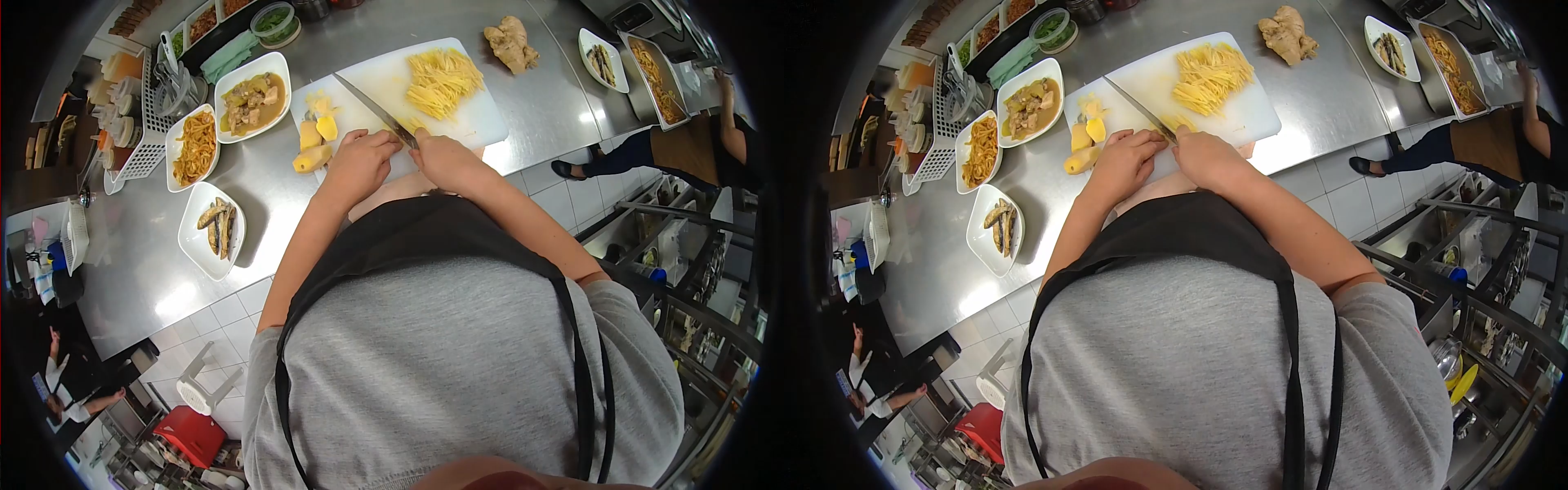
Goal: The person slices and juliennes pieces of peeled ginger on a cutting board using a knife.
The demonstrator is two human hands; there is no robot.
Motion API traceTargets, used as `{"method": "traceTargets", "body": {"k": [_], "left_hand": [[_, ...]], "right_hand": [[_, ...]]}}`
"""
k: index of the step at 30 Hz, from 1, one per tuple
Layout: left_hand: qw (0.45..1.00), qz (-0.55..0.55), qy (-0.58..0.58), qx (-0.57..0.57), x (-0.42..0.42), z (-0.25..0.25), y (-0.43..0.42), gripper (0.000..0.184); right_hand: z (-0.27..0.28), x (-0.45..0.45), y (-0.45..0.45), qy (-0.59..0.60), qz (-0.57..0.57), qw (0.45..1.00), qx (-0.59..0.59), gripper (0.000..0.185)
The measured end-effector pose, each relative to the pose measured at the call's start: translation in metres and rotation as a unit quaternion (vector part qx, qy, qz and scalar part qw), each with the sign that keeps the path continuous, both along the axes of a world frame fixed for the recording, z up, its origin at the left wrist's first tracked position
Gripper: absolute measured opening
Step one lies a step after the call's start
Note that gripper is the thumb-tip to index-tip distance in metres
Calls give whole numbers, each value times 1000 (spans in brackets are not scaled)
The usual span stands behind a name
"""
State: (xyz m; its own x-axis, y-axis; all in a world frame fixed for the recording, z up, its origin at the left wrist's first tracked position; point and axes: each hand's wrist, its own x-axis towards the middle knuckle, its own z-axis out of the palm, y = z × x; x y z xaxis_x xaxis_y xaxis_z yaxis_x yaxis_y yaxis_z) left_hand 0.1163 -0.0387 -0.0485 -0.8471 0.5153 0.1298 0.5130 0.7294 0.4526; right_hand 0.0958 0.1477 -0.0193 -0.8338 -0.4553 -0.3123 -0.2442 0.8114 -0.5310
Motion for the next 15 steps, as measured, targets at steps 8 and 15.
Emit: {"method": "traceTargets", "body": {"k": [8, 15], "left_hand": [[1000, -9, 0, -2, -1, -1, -2, 32], [1000, -4, 22, 15, 0, 0, -1, 28]], "right_hand": [[4, 3, -2, -23, 0, 999, 27, 30], [22, 1, 1, -34, 33, 997, 56, 30]]}}
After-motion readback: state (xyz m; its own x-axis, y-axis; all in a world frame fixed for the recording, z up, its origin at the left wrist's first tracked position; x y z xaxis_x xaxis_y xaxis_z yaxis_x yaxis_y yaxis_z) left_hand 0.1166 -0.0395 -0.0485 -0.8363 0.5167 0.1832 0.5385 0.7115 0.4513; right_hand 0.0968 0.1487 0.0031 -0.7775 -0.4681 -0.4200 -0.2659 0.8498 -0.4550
